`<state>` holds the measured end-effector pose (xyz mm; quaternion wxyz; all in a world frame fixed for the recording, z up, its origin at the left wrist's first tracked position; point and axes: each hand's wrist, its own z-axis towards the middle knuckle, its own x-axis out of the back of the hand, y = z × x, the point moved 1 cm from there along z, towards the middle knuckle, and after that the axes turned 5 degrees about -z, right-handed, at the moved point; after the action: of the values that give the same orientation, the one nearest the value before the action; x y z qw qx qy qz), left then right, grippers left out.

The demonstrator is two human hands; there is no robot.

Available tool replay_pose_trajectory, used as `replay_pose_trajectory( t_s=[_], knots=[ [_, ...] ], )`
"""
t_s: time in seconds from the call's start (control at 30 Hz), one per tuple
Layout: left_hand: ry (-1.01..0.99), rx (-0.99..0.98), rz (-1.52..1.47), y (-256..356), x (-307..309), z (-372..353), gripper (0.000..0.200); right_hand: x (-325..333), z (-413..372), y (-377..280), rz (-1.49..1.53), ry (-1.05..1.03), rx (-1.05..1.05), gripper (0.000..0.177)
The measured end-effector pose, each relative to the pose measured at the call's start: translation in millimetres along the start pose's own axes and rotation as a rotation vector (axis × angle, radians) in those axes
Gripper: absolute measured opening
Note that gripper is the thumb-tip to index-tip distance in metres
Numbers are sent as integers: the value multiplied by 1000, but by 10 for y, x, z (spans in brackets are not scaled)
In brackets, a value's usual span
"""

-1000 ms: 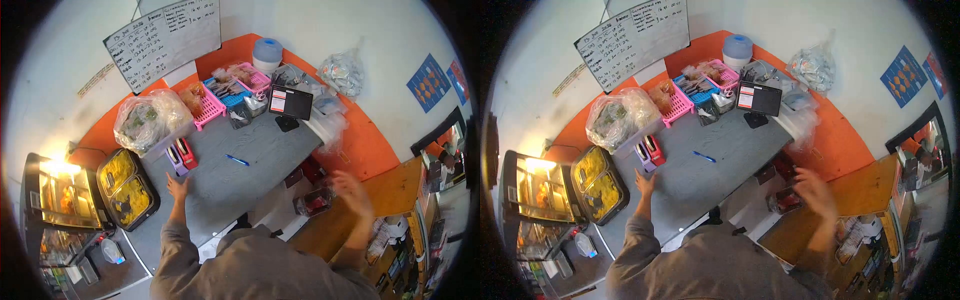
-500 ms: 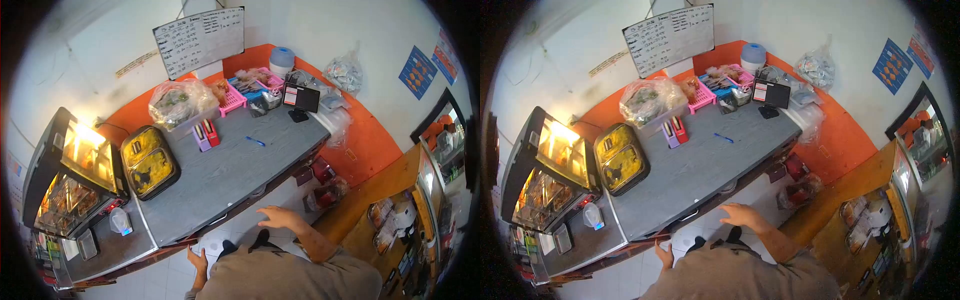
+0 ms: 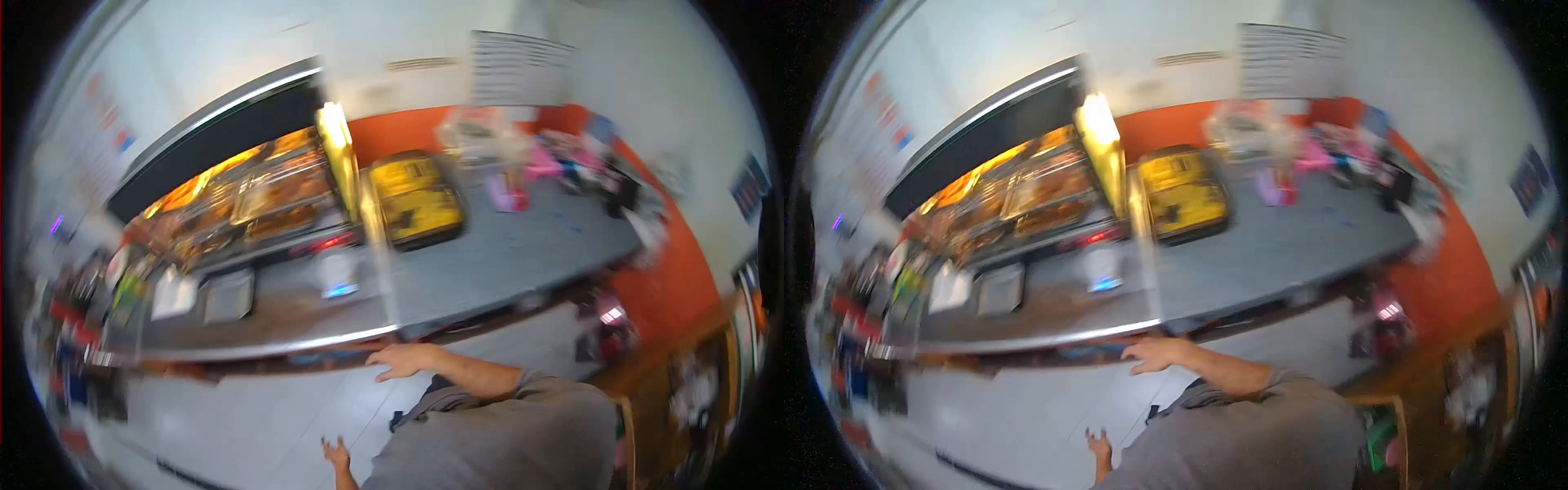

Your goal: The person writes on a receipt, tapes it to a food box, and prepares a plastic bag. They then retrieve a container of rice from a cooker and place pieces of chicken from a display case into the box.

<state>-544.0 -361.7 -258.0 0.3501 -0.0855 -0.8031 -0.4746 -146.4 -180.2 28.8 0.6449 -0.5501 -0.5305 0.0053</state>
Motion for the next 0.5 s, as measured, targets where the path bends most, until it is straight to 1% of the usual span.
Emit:
replay_pose_trajectory(
  t_s=[0.03,0.07,0.1,0.13,0.2,0.23,0.3,0.37,0.4,0.43,0.47,0.5],
  knots=[
    [9,9,-70,167,180,64,76,-2,268,-190,53,-69,35,56],
    [41,-12,-140,-26,238,343,75,-77,553,-286,11,-117,56,57],
    [85,-35,-124,22,380,519,75,-305,888,-149,-66,-141,66,57],
    [125,-26,-203,167,599,641,73,-321,1101,-223,-194,-213,47,59],
    [156,15,-170,209,1136,1009,69,-440,1648,-354,-384,-469,-127,66],
    [213,54,-184,72,1430,1191,69,-536,1991,-424,-416,-510,-105,67],
    [275,58,-360,-205,2048,1593,64,-776,2743,-594,-463,-555,-38,68],
    [359,107,-413,-465,2641,1583,62,-1050,3506,-779,-435,-561,45,69],
    [395,132,-461,-653,2986,1600,60,-1214,3931,-998,-444,-572,106,69],
    [535,169,-528,-1124,3155,1622,54,-1331,4333,-1239,-526,-598,112,69],
    [674,213,-591,-1582,3262,1609,49,-1412,4732,-1483,-604,-630,117,68],
    [694,568,-635,-1699,3451,1386,40,-1523,5113,-1849,-683,-650,153,67]
  ],
)
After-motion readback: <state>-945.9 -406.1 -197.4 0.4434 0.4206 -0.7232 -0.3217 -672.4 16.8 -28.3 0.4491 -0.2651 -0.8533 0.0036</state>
